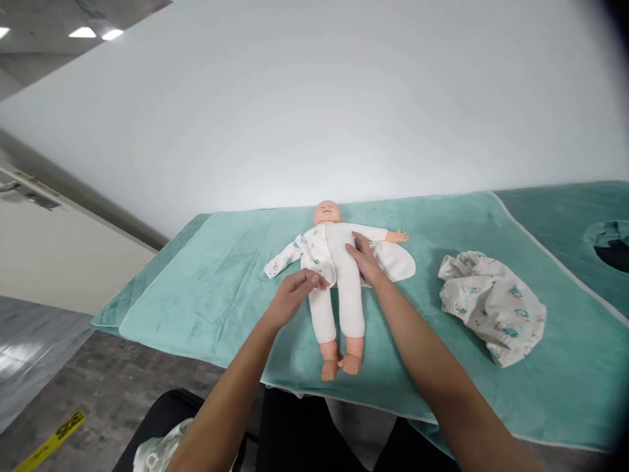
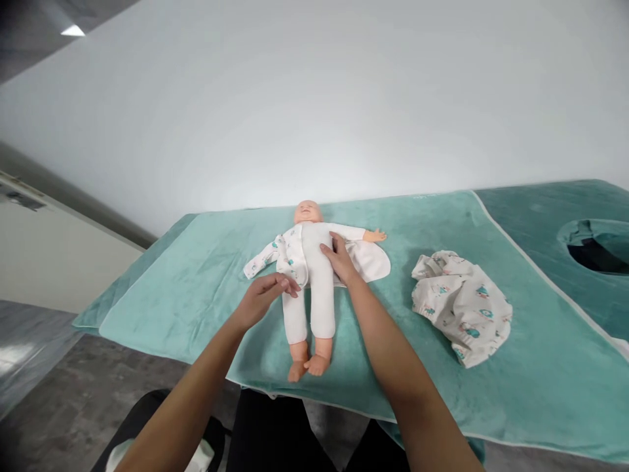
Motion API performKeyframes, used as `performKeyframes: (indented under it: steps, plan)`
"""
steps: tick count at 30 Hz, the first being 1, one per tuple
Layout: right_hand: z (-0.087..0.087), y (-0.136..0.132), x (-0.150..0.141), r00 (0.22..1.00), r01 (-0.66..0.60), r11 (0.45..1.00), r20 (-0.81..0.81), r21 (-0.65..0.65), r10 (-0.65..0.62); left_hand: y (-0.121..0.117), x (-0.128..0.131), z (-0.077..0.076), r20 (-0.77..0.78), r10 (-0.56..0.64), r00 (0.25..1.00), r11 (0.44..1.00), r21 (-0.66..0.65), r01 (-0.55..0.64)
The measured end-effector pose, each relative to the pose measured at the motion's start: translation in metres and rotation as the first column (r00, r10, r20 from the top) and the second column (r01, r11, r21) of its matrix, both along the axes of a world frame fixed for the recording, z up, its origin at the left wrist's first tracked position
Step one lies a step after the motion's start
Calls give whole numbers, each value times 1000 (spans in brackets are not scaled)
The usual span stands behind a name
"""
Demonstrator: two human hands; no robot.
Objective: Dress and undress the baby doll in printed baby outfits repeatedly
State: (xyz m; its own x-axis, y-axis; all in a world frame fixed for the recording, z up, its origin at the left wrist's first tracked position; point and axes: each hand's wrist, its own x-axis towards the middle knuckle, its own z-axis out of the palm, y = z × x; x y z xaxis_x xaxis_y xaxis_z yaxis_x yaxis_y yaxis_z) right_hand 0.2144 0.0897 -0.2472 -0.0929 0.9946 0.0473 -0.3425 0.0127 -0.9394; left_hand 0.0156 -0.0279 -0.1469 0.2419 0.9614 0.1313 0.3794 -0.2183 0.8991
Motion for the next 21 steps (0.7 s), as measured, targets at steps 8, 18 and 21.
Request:
performKeyframes:
  steps: [8,18,21]
  plan:
    - [5,0,-5,998,-46,997,-31,61,48,69,20,-2,-289,168,943,955,287,-82]
    - [10,3,-3,977,-211,957,41,200,207,204,135,13,-871,-84,484,860,182,477]
    - [4,16,23,964,-252,949,138,190,228,207,134,20,-887,-130,442,899,83,431]
